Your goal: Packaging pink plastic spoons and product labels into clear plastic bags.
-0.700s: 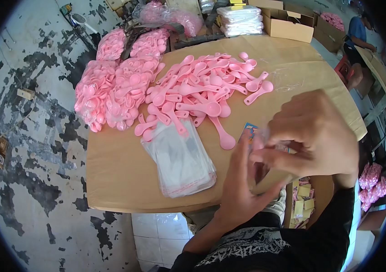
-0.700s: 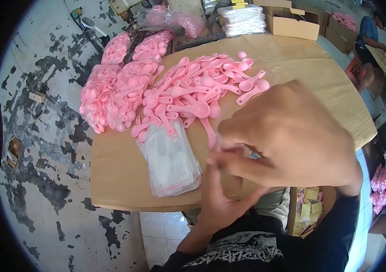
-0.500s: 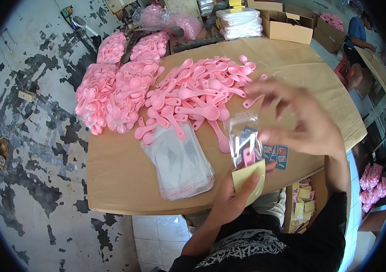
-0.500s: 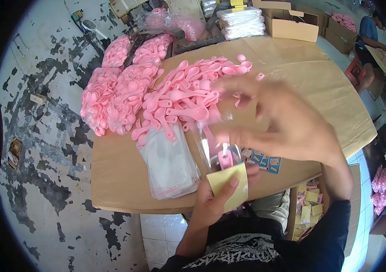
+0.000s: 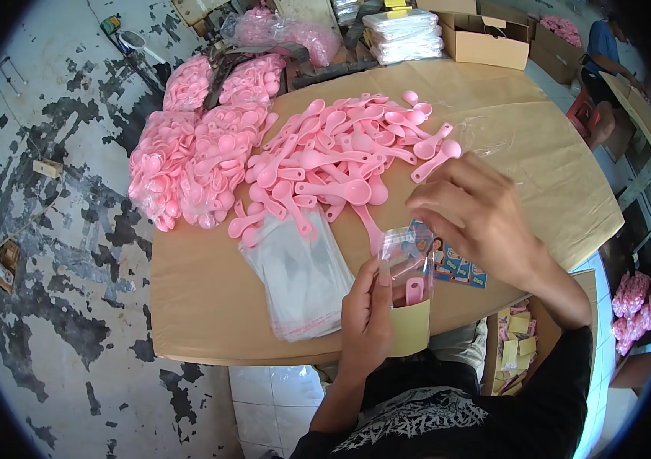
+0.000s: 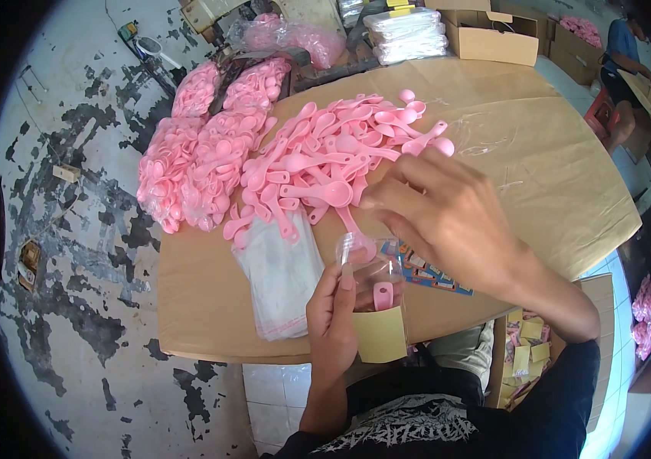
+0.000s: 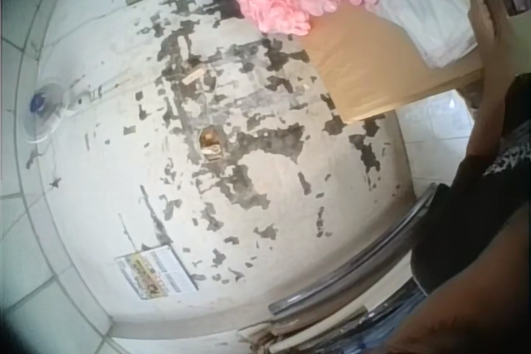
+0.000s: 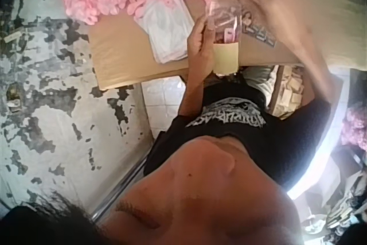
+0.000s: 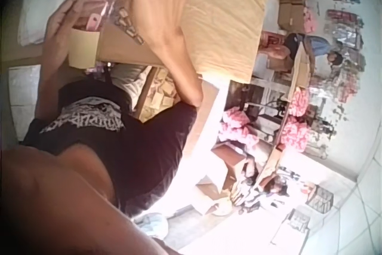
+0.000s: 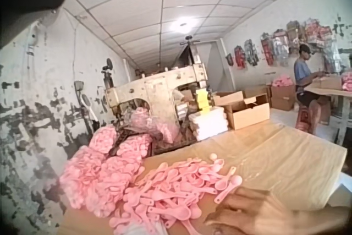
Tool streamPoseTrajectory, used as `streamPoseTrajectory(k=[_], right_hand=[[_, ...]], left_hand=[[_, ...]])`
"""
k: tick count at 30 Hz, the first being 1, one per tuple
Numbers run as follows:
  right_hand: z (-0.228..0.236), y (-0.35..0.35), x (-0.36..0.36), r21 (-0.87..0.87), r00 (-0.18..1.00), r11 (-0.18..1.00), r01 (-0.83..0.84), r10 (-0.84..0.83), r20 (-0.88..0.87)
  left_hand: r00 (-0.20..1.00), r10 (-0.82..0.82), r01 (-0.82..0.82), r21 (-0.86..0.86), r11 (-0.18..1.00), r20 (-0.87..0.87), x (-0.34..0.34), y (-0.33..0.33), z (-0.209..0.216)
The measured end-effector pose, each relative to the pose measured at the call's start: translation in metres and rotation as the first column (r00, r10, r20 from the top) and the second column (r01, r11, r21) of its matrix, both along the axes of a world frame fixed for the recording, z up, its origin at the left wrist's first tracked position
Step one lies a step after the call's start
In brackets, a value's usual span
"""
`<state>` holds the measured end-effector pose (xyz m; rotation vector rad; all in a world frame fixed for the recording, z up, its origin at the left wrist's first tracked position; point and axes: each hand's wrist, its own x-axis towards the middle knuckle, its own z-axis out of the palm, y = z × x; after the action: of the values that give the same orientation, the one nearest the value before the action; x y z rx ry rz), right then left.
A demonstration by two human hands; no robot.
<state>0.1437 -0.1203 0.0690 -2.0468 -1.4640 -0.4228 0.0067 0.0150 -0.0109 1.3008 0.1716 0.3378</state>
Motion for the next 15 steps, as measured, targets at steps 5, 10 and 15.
streamPoseTrajectory(k=[5,10,15], right_hand=[[-0.012,0.007,-0.011,-0.004,0.987,0.998,-0.06,0.06,0.15],[-0.016,0.009,-0.01,-0.027,0.959,0.999,-0.043,0.049,0.279],[-0.013,0.006,-0.011,-0.111,0.932,0.994,-0.02,0.059,0.356]], left_hand=[[0.998,0.017,-0.017,-0.002,1.0,0.056,-0.003,-0.003,-0.002],[1.0,-0.011,0.01,0.178,0.984,0.003,-0.005,0.006,-0.007],[0.997,-0.047,0.071,0.405,0.911,-0.067,-0.007,0.006,0.004]])
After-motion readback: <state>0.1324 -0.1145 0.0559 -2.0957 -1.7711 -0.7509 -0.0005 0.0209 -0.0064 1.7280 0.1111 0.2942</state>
